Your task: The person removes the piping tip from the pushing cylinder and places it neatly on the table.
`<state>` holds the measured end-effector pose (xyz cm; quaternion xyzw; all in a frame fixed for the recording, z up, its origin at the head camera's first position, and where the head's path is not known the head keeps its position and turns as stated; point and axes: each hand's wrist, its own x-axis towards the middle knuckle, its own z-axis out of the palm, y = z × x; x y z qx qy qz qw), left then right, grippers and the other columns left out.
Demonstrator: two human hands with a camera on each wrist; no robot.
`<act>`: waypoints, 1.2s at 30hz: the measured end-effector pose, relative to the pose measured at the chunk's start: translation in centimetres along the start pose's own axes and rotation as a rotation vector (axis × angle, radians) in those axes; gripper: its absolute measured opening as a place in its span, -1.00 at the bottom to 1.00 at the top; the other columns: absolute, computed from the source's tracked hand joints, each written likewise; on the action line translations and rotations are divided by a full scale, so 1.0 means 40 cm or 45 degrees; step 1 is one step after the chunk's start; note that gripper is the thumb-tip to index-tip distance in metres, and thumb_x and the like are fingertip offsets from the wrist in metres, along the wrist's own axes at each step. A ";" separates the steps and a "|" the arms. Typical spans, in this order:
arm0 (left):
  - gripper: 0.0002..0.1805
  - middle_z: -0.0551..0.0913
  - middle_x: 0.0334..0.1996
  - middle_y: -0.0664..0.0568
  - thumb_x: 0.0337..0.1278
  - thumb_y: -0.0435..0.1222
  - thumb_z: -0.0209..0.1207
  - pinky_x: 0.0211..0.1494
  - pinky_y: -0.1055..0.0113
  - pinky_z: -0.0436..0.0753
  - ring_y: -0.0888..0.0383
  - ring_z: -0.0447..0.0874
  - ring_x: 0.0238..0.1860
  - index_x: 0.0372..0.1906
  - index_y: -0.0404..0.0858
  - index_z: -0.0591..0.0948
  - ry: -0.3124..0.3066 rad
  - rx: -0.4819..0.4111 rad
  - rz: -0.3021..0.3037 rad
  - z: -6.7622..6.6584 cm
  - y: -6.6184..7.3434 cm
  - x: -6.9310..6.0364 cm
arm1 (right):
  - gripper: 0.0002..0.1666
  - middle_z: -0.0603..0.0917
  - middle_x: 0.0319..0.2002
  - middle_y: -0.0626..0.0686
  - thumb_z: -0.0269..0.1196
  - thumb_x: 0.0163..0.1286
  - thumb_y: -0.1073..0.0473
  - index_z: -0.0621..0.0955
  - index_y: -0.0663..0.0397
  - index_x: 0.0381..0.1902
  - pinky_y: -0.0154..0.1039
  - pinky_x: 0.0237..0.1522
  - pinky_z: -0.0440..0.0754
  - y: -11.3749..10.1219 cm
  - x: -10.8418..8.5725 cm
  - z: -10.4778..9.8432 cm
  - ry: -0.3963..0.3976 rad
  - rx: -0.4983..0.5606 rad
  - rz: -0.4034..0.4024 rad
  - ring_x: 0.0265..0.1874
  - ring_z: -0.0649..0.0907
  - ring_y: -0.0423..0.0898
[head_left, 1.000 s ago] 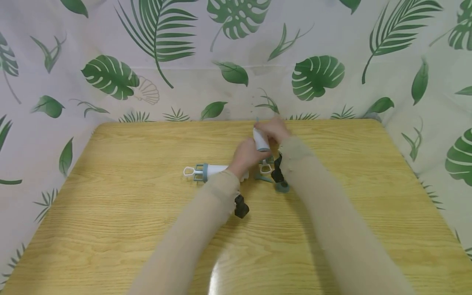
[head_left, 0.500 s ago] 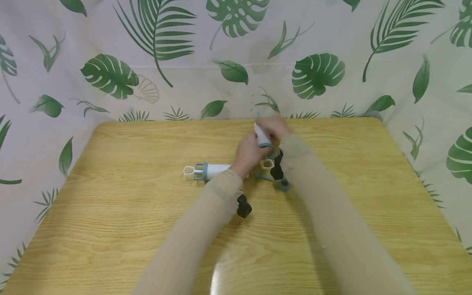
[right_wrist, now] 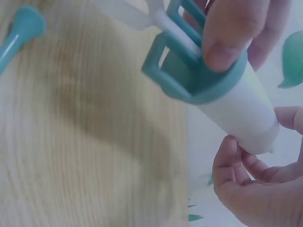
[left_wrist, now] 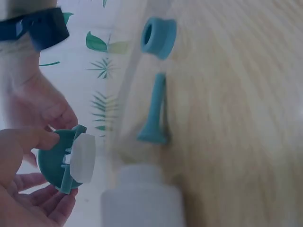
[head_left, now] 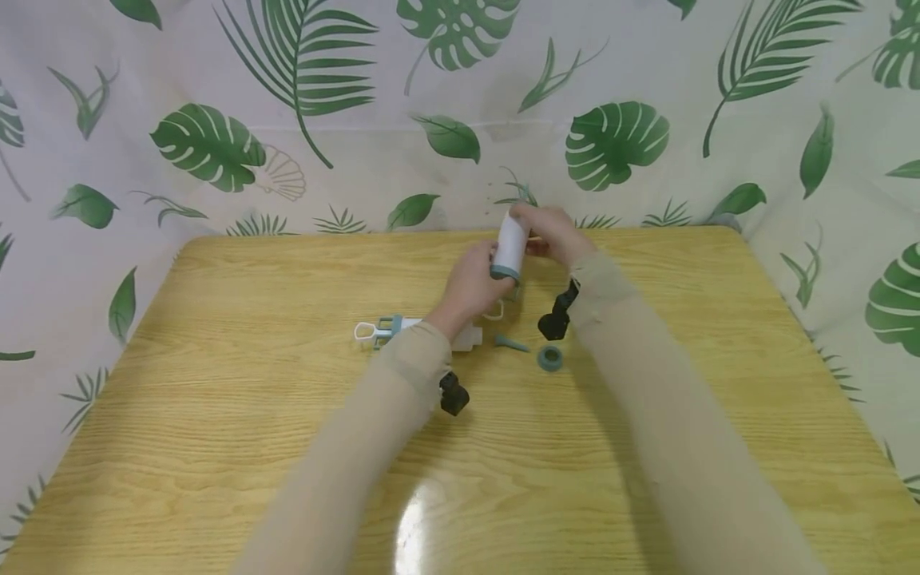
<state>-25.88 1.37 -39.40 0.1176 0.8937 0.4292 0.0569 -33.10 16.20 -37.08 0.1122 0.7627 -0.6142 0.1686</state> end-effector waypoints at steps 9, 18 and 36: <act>-0.26 0.42 0.16 -0.14 0.12 -0.27 0.26 0.02 0.24 0.53 0.03 0.45 0.05 0.38 -0.31 0.23 -0.016 0.305 0.155 -0.074 0.011 -0.006 | -0.34 0.44 -0.03 0.11 0.08 0.43 -0.06 0.27 0.26 0.29 -0.38 -0.18 0.61 -0.027 -0.034 -0.009 0.002 0.181 -0.041 -0.26 0.55 -0.09; -0.17 0.46 0.12 -0.13 -0.01 -0.14 0.38 0.10 0.18 0.49 0.00 0.45 0.07 0.36 -0.28 0.27 0.130 0.625 0.252 -0.108 -0.006 -0.019 | -0.36 0.40 0.05 0.15 0.13 0.41 0.07 0.25 0.30 0.30 -0.25 0.04 0.57 -0.026 -0.058 0.019 -0.096 0.510 -0.070 -0.01 0.50 0.04; -0.44 0.55 0.07 -0.03 0.03 -0.18 0.37 0.10 0.10 0.49 0.01 0.49 0.06 0.17 -0.17 0.51 0.209 0.725 0.170 -0.135 -0.056 -0.006 | -0.65 0.36 0.05 0.19 0.11 0.44 0.19 0.39 0.29 0.08 -0.15 0.12 0.52 0.050 -0.108 0.084 -0.289 0.705 -0.222 -0.05 0.48 0.04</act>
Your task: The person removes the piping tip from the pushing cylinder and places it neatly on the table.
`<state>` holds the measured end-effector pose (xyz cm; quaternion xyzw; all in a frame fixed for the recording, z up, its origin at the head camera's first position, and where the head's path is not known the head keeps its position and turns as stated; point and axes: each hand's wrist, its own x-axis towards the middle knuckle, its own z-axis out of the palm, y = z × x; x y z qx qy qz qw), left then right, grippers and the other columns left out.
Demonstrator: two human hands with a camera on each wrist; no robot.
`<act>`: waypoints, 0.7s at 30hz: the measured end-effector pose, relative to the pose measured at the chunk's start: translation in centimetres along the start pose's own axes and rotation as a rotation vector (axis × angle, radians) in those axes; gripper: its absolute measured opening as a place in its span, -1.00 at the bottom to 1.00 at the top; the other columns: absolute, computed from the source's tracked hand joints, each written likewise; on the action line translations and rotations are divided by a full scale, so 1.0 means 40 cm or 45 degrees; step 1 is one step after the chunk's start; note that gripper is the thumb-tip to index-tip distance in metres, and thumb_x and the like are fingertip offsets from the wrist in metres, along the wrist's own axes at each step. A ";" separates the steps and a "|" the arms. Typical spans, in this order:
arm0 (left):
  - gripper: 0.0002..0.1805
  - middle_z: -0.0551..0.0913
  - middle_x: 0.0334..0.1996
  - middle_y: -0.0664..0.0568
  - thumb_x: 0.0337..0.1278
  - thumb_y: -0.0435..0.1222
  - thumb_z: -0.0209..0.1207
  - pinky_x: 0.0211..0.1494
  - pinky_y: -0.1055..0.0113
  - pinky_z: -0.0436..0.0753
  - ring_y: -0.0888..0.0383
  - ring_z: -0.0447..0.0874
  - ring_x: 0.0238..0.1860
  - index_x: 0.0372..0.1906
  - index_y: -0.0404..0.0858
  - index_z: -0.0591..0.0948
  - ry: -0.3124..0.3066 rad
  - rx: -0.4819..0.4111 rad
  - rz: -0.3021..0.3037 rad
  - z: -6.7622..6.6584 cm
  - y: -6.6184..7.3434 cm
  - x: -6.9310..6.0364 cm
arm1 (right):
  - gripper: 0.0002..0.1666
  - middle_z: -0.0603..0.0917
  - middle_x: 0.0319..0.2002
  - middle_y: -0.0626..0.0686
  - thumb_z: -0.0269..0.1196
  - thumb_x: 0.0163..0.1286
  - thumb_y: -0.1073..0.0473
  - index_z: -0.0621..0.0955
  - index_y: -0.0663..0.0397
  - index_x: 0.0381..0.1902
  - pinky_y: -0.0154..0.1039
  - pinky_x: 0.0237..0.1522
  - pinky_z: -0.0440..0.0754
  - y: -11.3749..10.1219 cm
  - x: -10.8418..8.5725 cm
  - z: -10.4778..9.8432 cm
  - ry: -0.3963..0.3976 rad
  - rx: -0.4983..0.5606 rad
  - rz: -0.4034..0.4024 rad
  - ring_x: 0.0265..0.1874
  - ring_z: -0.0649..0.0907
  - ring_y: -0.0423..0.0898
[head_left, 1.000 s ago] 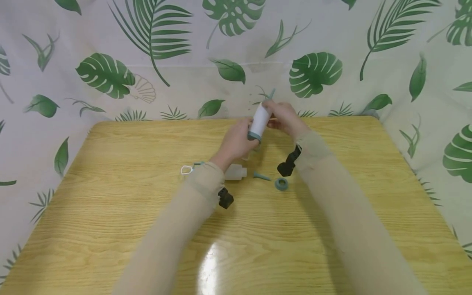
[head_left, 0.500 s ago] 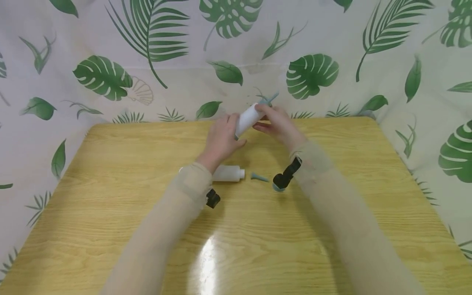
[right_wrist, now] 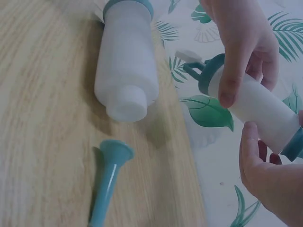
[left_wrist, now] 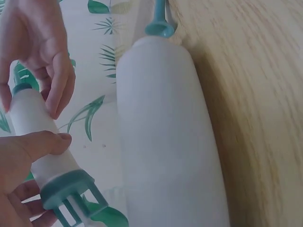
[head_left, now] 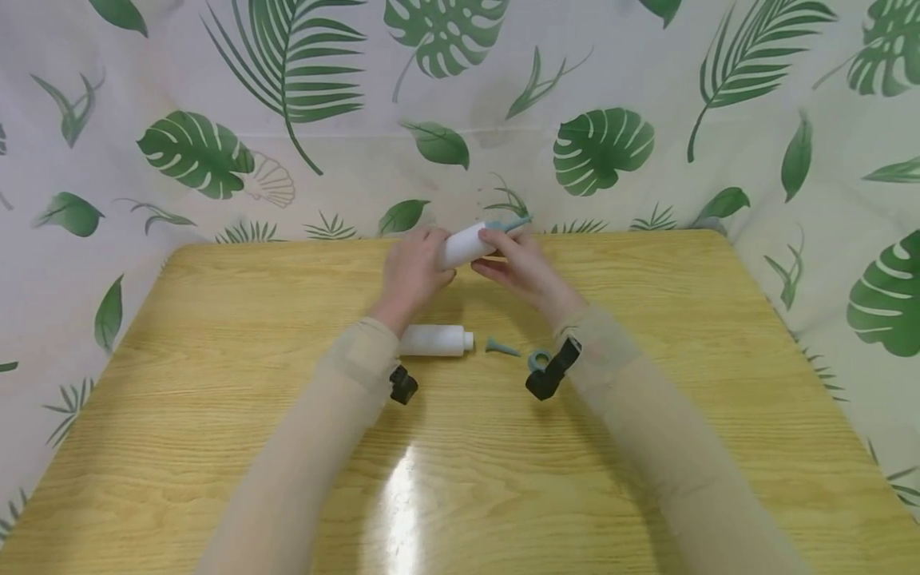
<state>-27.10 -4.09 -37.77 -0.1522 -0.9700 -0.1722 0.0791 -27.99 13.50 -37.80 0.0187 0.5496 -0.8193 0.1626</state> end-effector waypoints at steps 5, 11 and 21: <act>-0.44 0.57 0.08 -0.04 -0.01 -0.21 0.39 0.12 0.07 0.46 -0.03 0.48 0.09 0.16 -0.14 0.53 0.040 0.008 0.063 -0.009 -0.023 -0.012 | -0.50 0.33 0.03 0.19 0.09 0.46 0.09 0.27 0.26 0.20 -0.15 0.17 0.47 0.007 -0.005 -0.009 -0.008 -0.032 0.056 0.00 0.49 0.12; -0.44 0.59 0.06 -0.06 -0.08 -0.25 0.44 0.13 0.06 0.43 -0.07 0.48 0.07 0.13 -0.16 0.56 0.107 0.028 0.128 -0.011 -0.042 -0.027 | -0.36 0.35 0.07 0.20 0.10 0.42 -0.09 0.21 0.15 0.26 -0.12 0.20 0.44 0.010 -0.010 -0.027 -0.002 -0.078 0.103 0.11 0.45 0.17; -0.45 0.63 0.04 -0.04 -0.09 -0.28 0.43 0.21 0.10 0.41 -0.04 0.48 0.12 0.10 -0.18 0.57 0.118 0.099 0.222 -0.018 -0.053 -0.045 | -0.36 0.36 0.09 0.24 0.13 0.36 -0.16 0.31 0.23 0.11 -0.20 0.13 0.50 0.008 -0.023 -0.052 -0.018 -0.141 0.177 0.14 0.46 0.18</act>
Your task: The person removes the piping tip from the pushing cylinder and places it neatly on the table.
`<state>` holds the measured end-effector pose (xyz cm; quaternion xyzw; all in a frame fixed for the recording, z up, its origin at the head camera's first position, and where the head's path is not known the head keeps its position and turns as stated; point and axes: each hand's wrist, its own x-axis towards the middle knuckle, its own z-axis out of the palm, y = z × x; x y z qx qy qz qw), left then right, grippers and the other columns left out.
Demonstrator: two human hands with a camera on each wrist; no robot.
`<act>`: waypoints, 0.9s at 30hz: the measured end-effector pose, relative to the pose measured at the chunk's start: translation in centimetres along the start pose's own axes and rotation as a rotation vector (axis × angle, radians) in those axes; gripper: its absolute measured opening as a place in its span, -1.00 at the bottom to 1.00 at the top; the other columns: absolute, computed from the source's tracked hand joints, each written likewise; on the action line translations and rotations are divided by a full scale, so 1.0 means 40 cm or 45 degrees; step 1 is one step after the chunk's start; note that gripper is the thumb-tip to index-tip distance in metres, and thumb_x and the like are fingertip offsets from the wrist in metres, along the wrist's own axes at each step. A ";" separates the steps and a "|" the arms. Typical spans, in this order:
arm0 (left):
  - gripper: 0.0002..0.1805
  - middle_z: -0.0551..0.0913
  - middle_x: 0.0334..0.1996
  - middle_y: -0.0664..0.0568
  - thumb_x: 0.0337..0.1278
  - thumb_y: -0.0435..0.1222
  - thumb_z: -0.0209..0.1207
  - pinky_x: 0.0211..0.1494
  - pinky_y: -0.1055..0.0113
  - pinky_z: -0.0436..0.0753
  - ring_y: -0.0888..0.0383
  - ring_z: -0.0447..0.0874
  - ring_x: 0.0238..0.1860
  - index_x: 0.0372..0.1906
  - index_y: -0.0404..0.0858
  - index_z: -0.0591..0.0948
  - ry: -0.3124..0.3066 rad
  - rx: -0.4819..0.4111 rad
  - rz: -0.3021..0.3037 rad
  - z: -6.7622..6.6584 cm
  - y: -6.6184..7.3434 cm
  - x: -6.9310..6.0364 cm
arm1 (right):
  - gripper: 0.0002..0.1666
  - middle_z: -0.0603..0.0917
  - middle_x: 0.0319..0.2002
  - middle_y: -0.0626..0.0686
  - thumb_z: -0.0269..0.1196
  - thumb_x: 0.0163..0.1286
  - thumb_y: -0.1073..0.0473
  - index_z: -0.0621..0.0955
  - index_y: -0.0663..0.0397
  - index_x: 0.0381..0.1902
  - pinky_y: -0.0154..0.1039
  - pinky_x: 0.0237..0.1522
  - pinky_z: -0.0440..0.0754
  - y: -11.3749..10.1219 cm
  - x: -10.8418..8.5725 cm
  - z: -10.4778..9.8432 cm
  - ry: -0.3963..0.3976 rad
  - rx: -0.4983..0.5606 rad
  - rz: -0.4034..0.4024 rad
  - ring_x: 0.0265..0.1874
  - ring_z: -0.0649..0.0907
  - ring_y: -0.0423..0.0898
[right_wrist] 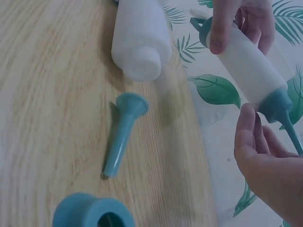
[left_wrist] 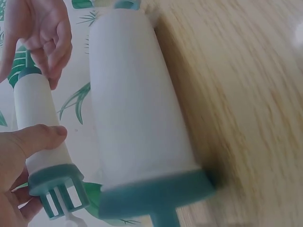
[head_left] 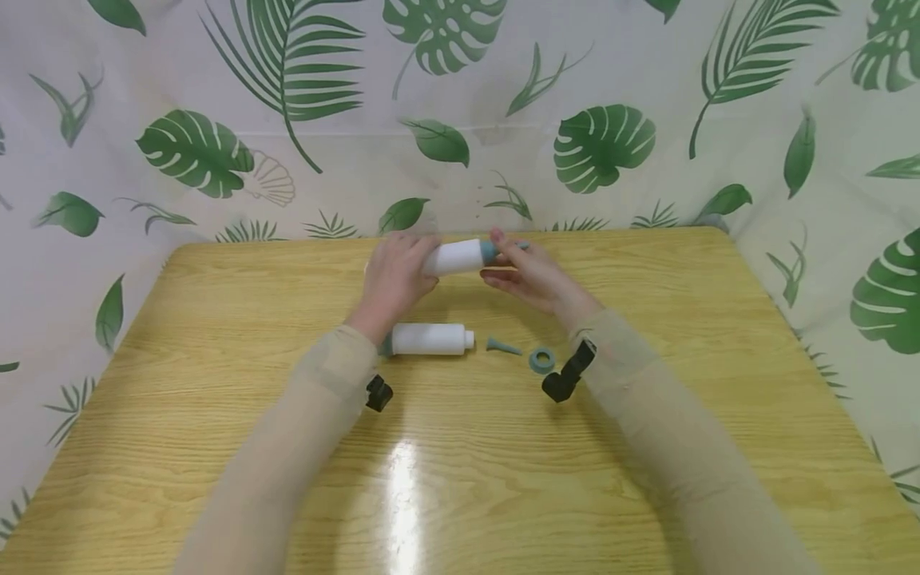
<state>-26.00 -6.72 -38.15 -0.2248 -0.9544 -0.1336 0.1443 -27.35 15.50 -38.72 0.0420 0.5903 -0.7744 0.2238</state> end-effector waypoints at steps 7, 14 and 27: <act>-0.45 0.64 0.01 -0.05 -0.12 -0.29 0.46 0.24 0.09 0.38 -0.03 0.47 0.12 0.09 -0.16 0.60 0.013 0.001 0.059 -0.002 -0.013 -0.015 | -0.31 0.37 0.18 0.31 0.12 0.43 0.09 0.20 0.30 0.38 -0.18 0.09 0.54 0.011 -0.001 -0.017 -0.110 -0.240 -0.084 0.03 0.57 0.14; -0.42 0.66 -0.04 -0.07 -0.22 -0.29 0.50 0.24 0.08 0.38 -0.05 0.49 0.08 0.08 -0.16 0.64 0.060 -0.012 0.139 0.002 -0.020 -0.021 | -0.48 0.50 0.08 0.36 0.15 0.41 0.21 0.40 0.46 0.22 -0.18 0.07 0.55 0.027 -0.012 -0.010 -0.087 -0.517 -0.211 -0.03 0.62 0.04; -0.47 0.67 -0.06 -0.06 -0.17 -0.26 0.47 0.16 0.05 0.41 -0.04 0.52 -0.02 0.04 -0.18 0.62 -0.039 -0.099 0.159 -0.002 -0.020 -0.021 | -0.48 0.59 0.06 0.29 0.24 0.35 0.15 0.50 0.32 0.20 -0.10 0.14 0.50 0.022 -0.026 -0.005 0.043 -0.701 -0.260 -0.13 0.68 -0.04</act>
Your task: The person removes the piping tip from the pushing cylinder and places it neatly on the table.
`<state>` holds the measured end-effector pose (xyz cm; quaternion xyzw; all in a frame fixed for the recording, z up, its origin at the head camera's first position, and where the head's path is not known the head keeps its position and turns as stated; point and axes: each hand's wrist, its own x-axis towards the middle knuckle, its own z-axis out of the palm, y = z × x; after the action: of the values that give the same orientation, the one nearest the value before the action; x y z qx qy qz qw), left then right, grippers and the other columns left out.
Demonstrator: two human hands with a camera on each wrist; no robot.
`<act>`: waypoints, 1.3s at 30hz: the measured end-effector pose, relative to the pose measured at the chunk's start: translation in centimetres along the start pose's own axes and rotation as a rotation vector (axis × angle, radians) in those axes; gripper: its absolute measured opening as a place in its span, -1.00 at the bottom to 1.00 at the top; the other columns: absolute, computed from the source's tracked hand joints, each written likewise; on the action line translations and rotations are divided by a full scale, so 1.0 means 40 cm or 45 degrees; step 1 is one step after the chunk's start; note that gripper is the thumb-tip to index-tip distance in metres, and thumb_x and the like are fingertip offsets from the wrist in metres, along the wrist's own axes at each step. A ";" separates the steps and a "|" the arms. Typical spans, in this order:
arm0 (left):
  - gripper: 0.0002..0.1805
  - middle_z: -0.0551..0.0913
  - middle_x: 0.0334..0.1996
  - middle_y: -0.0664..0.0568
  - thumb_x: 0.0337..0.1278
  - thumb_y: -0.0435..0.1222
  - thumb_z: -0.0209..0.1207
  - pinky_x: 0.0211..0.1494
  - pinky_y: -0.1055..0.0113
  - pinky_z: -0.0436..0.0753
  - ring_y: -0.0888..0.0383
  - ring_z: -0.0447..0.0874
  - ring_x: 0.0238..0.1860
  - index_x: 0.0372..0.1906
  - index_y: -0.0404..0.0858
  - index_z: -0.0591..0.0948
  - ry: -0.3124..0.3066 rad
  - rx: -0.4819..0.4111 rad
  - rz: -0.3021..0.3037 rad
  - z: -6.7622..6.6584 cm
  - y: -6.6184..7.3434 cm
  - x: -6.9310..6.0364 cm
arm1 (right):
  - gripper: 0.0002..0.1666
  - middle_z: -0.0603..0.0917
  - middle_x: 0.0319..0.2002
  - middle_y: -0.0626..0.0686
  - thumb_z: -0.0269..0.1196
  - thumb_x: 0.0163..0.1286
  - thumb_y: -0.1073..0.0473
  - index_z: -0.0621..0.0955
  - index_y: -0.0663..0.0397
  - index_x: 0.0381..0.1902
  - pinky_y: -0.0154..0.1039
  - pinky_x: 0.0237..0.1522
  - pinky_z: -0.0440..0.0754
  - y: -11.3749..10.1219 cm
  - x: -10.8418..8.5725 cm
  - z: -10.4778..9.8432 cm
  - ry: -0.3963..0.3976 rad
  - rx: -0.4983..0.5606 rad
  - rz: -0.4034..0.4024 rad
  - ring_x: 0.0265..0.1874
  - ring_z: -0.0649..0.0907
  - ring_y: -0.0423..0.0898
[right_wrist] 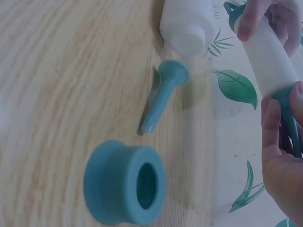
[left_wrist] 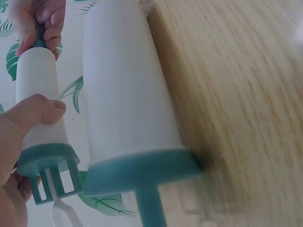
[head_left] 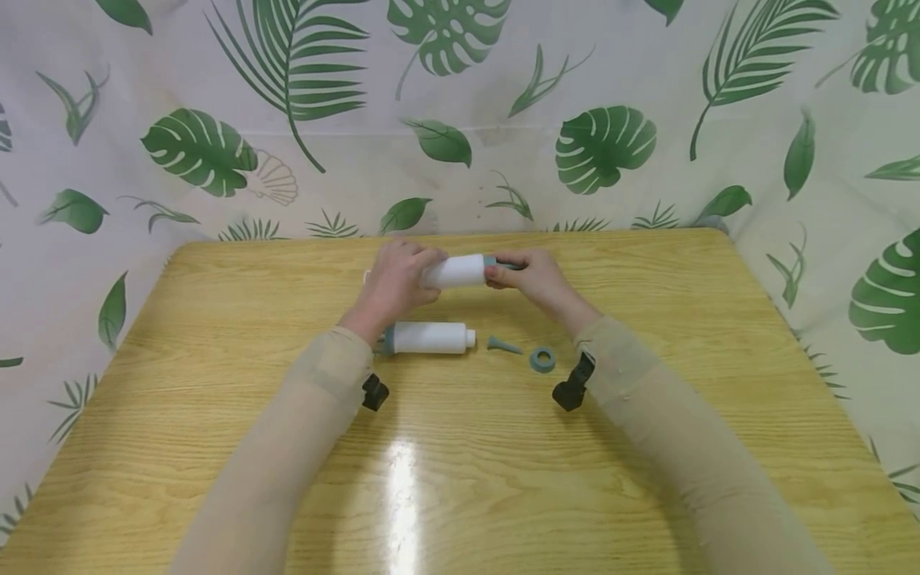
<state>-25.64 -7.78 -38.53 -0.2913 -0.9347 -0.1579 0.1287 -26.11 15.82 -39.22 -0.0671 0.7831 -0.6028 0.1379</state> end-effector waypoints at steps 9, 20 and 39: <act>-0.46 0.67 -0.05 -0.05 -0.16 -0.24 0.46 0.15 0.06 0.38 -0.03 0.54 -0.04 0.06 -0.17 0.62 -0.113 -0.069 -0.013 -0.003 -0.001 0.019 | -0.48 0.61 0.05 0.26 0.27 0.32 0.16 0.51 0.30 0.19 -0.11 0.11 0.53 0.014 0.003 -0.009 0.016 -0.123 -0.050 -0.12 0.68 -0.01; -0.46 0.65 0.00 -0.03 -0.11 -0.25 0.44 0.21 0.05 0.33 -0.05 0.48 0.02 0.09 -0.18 0.61 -0.219 -0.165 -0.078 -0.016 -0.007 0.022 | -0.51 0.65 -0.02 0.26 0.31 0.28 0.19 0.56 0.32 0.12 -0.14 -0.11 0.65 0.025 0.003 -0.001 0.109 -0.428 -0.273 -0.13 0.68 0.07; -0.42 0.68 -0.04 -0.07 -0.13 -0.26 0.45 0.17 0.11 0.43 -0.01 0.58 -0.04 0.12 -0.24 0.61 -0.265 -0.235 -0.012 -0.025 -0.021 0.014 | -0.66 0.62 -0.11 0.18 0.12 0.44 0.21 0.50 0.32 0.07 -0.06 -0.06 0.58 -0.015 0.014 -0.004 -0.252 -1.164 -0.569 -0.11 0.62 0.05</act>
<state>-26.45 -8.52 -37.62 -0.3123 -0.9258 -0.2129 0.0028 -26.74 15.64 -38.70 -0.3426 0.9162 -0.2047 0.0359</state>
